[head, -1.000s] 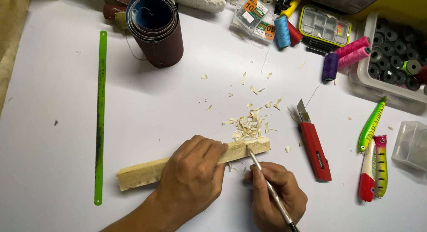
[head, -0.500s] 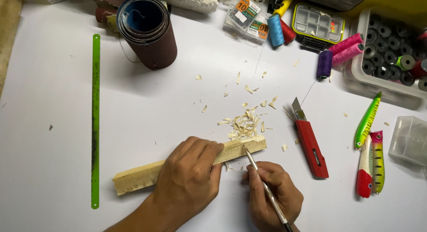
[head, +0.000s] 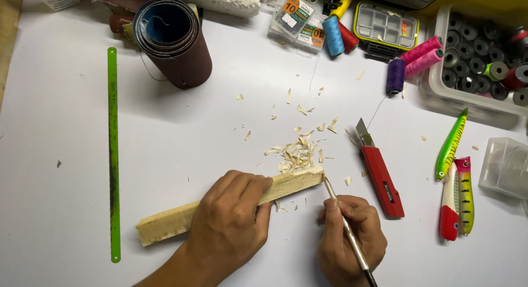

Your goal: The person carves a rectangular piece of wood using a utility knife, removing thin shavings from the surface. They then use a pencil to draw lines on the wood and continue carving along the marked lines.

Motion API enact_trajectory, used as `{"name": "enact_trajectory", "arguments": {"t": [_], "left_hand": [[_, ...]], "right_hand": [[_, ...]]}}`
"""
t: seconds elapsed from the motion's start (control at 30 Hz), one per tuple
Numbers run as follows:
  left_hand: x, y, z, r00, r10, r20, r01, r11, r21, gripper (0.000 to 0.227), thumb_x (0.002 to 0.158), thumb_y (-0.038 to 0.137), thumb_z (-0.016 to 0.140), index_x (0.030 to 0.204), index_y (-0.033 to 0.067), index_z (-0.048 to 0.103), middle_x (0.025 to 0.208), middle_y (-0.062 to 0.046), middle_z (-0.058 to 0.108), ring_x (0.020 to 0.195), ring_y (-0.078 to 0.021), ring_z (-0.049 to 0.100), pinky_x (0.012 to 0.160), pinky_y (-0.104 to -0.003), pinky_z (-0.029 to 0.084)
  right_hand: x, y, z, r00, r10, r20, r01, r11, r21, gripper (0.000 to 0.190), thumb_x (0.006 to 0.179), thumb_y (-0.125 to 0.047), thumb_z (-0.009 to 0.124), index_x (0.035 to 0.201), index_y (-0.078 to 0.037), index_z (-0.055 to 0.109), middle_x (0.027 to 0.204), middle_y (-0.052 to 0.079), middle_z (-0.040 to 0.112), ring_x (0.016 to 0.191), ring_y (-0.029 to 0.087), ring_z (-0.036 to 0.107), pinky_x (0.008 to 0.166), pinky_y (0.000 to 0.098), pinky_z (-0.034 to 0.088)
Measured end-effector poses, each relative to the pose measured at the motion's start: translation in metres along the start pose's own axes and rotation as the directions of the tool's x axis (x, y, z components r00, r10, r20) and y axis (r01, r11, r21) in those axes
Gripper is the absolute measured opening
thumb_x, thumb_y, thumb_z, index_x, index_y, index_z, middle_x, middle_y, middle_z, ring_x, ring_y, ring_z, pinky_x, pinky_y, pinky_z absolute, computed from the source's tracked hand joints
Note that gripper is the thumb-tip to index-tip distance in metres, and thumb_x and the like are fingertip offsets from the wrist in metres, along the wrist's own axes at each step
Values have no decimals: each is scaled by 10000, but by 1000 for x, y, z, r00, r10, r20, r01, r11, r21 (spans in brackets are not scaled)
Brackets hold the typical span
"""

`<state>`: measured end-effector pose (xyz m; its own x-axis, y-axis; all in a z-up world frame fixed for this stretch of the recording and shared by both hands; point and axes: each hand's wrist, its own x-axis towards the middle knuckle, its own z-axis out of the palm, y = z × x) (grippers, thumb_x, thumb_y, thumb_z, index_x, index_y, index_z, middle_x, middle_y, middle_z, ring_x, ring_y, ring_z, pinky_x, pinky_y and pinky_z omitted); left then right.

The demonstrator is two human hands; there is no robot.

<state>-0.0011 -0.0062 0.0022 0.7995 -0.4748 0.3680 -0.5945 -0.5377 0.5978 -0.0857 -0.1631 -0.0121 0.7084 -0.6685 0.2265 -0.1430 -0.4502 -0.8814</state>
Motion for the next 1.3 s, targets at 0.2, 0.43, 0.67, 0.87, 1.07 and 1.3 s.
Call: {"name": "enact_trajectory", "arguments": {"t": [0.2, 0.43, 0.67, 0.87, 1.07, 1.3], "left_hand": [[2, 2, -1, 1000, -2, -9, 2, 1000, 8, 292, 706, -65, 687, 978, 39, 661, 832, -67, 639, 754, -263, 592, 694, -360, 523], [1, 1, 0, 1000, -8, 4, 8, 1000, -3, 330, 683, -53, 756, 993, 29, 673, 857, -67, 661, 770, -258, 609, 726, -353, 538], [0, 0, 0, 1000, -3, 7, 3, 1000, 2, 328, 698, -64, 710, 1012, 22, 675, 847, -74, 645, 770, -265, 600, 721, -357, 532], [1, 0, -2, 1000, 21, 7, -21, 1000, 20, 309, 704, -69, 667, 1003, 8, 676, 830, -86, 630, 740, -276, 581, 693, -365, 520], [1, 1, -2, 1000, 13, 4, -13, 1000, 8, 291, 711, -62, 657, 990, 17, 665, 821, -88, 623, 732, -281, 571, 672, -374, 507], [2, 2, -4, 1000, 6, 14, -6, 1000, 5, 312, 687, -72, 664, 982, 28, 657, 811, -82, 615, 725, -276, 567, 649, -371, 493]], "right_hand": [[-1, 0, 0, 988, -126, 90, 127, 992, -4, 196, 923, 20, 646, 789, -27, 511, 700, 143, 644, 706, 201, 675, 524, 240, 520], [-1, 1, 0, 998, -58, 15, 57, 998, 29, 177, 936, 0, 646, 824, -12, 509, 806, 197, 664, 541, 160, 603, 496, 225, 500], [0, 2, 0, 999, -39, 0, 39, 998, 57, 195, 939, 22, 643, 835, -14, 483, 802, 191, 641, 551, 170, 610, 512, 230, 507], [-4, -1, -1, 937, -263, 230, 232, 961, 152, 161, 852, 43, 688, 814, -27, 548, 749, 158, 706, 625, 170, 699, 509, 190, 541], [-4, -4, 1, 927, -250, 281, 209, 964, 166, 170, 866, 32, 683, 813, -42, 539, 782, 153, 722, 598, 152, 693, 521, 184, 562], [-1, -4, -1, 901, -260, 347, 193, 957, 216, 122, 869, 35, 680, 850, -12, 569, 826, 182, 729, 589, 154, 715, 527, 184, 599]]}}
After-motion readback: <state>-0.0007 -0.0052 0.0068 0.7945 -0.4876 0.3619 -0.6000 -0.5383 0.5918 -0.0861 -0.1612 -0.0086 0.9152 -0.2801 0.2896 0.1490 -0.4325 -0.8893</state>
